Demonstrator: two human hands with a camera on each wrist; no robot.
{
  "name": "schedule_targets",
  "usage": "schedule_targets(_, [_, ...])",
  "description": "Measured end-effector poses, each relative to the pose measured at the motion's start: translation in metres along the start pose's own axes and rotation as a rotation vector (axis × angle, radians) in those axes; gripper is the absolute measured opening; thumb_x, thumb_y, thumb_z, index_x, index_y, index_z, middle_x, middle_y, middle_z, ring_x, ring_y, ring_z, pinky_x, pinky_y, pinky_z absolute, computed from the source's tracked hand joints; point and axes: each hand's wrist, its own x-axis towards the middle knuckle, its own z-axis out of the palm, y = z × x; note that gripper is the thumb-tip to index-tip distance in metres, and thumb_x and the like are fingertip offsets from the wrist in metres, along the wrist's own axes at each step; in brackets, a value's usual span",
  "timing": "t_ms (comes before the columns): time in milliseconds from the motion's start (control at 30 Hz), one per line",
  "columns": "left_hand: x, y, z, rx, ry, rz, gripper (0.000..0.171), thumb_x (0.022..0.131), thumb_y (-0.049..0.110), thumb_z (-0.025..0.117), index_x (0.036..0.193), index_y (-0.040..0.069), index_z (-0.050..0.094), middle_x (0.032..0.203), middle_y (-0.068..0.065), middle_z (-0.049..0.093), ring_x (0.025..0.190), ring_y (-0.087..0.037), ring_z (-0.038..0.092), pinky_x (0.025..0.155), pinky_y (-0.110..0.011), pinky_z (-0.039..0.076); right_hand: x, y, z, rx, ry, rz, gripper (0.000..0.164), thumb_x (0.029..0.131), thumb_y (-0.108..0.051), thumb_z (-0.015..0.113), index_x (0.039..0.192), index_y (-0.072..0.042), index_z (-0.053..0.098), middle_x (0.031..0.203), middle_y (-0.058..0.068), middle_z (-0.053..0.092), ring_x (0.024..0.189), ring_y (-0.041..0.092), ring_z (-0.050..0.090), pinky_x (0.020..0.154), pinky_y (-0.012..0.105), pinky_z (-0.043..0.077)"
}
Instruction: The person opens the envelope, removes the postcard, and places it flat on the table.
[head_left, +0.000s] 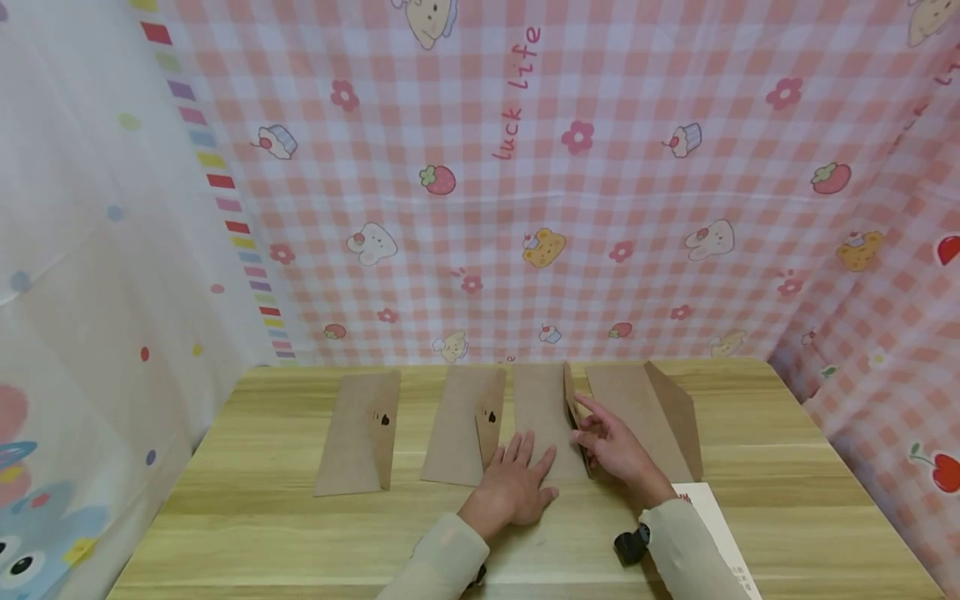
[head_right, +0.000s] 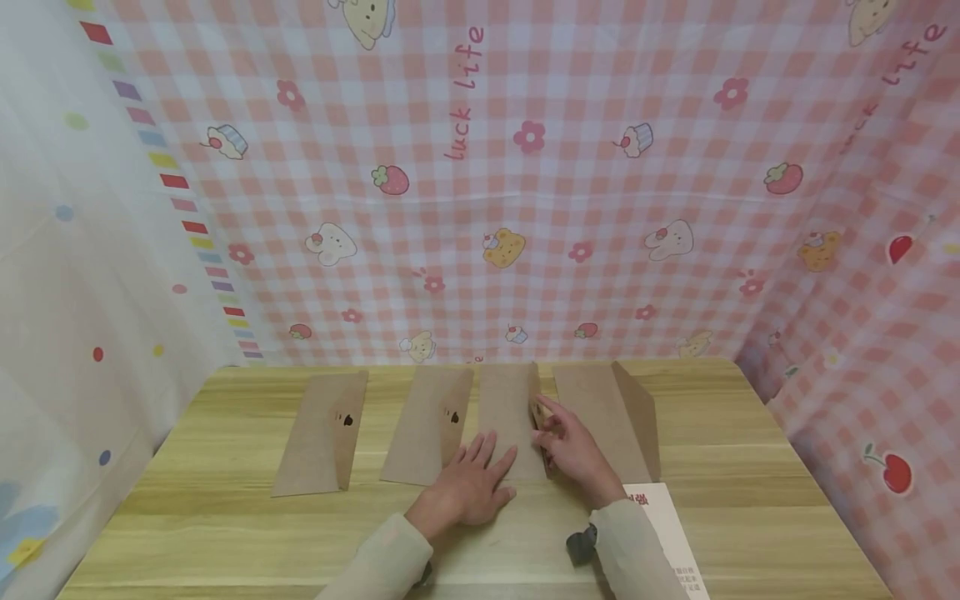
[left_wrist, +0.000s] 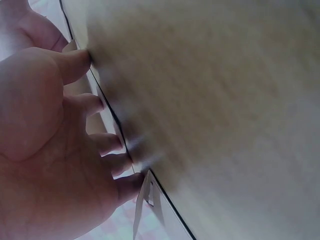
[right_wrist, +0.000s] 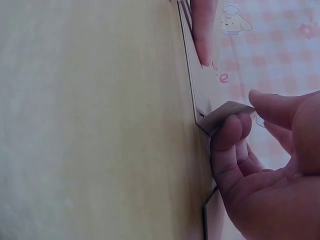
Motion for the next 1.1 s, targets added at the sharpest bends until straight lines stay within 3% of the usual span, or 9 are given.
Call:
schedule_targets(333, [0.000, -0.001, 0.002, 0.010, 0.004, 0.000, 0.061, 0.103, 0.050, 0.041, 0.158, 0.031, 0.026, 0.166, -0.009, 0.017, 0.153, -0.026, 0.015, 0.120, -0.046, 0.022, -0.002, -0.001, 0.000, -0.019, 0.027, -0.021, 0.055, 0.098, 0.000, 0.055, 0.150, -0.013, 0.045, 0.125, 0.023, 0.049, 0.072, 0.019, 0.053, 0.055, 0.026, 0.047])
schedule_targets(500, [0.000, 0.000, 0.003, 0.003, 0.003, -0.011, 0.061, 0.103, 0.050, 0.042, 0.158, 0.031, 0.026, 0.166, -0.009, 0.017, 0.153, -0.026, 0.015, 0.120, -0.046, 0.021, -0.003, 0.000, -0.001, -0.092, 0.071, -0.047, 0.049, 0.097, 0.000, 0.055, 0.144, -0.011, 0.053, 0.124, 0.022, 0.051, 0.088, 0.023, 0.056, 0.067, 0.028, 0.048])
schedule_targets(567, [0.000, 0.001, 0.003, -0.002, 0.003, -0.016, 0.061, 0.103, 0.050, 0.042, 0.158, 0.030, 0.026, 0.166, -0.009, 0.017, 0.153, -0.026, 0.015, 0.120, -0.046, 0.021, -0.003, 0.000, -0.001, -0.127, 0.090, -0.059, 0.047, 0.096, 0.001, 0.056, 0.142, -0.010, 0.055, 0.122, 0.021, 0.053, 0.094, 0.025, 0.056, 0.071, 0.029, 0.048])
schedule_targets(767, [-0.002, 0.002, 0.002, 0.002, 0.011, -0.024, 0.061, 0.103, 0.049, 0.042, 0.158, 0.029, 0.028, 0.165, -0.010, 0.019, 0.152, -0.026, 0.017, 0.120, -0.045, 0.022, -0.002, -0.002, -0.003, -0.180, 0.122, -0.069, 0.046, 0.095, 0.003, 0.056, 0.140, -0.003, 0.054, 0.110, 0.018, 0.052, 0.089, 0.023, 0.054, 0.065, 0.025, 0.046])
schedule_targets(967, [-0.002, 0.002, 0.002, 0.009, 0.007, -0.024, 0.061, 0.103, 0.050, 0.041, 0.158, 0.029, 0.027, 0.165, -0.010, 0.018, 0.152, -0.026, 0.016, 0.120, -0.045, 0.022, -0.004, -0.003, -0.008, -0.193, 0.135, -0.061, 0.045, 0.096, 0.000, 0.057, 0.141, -0.001, 0.052, 0.105, 0.015, 0.055, 0.097, 0.028, 0.057, 0.066, 0.024, 0.046])
schedule_targets(1100, [-0.002, 0.002, 0.001, 0.014, 0.002, -0.024, 0.061, 0.103, 0.050, 0.041, 0.158, 0.030, 0.026, 0.165, -0.010, 0.018, 0.152, -0.026, 0.016, 0.120, -0.045, 0.022, -0.003, -0.004, -0.010, -0.165, 0.143, -0.036, 0.045, 0.095, 0.000, 0.056, 0.141, -0.001, 0.052, 0.098, 0.012, 0.057, 0.094, 0.025, 0.058, 0.066, 0.023, 0.047])
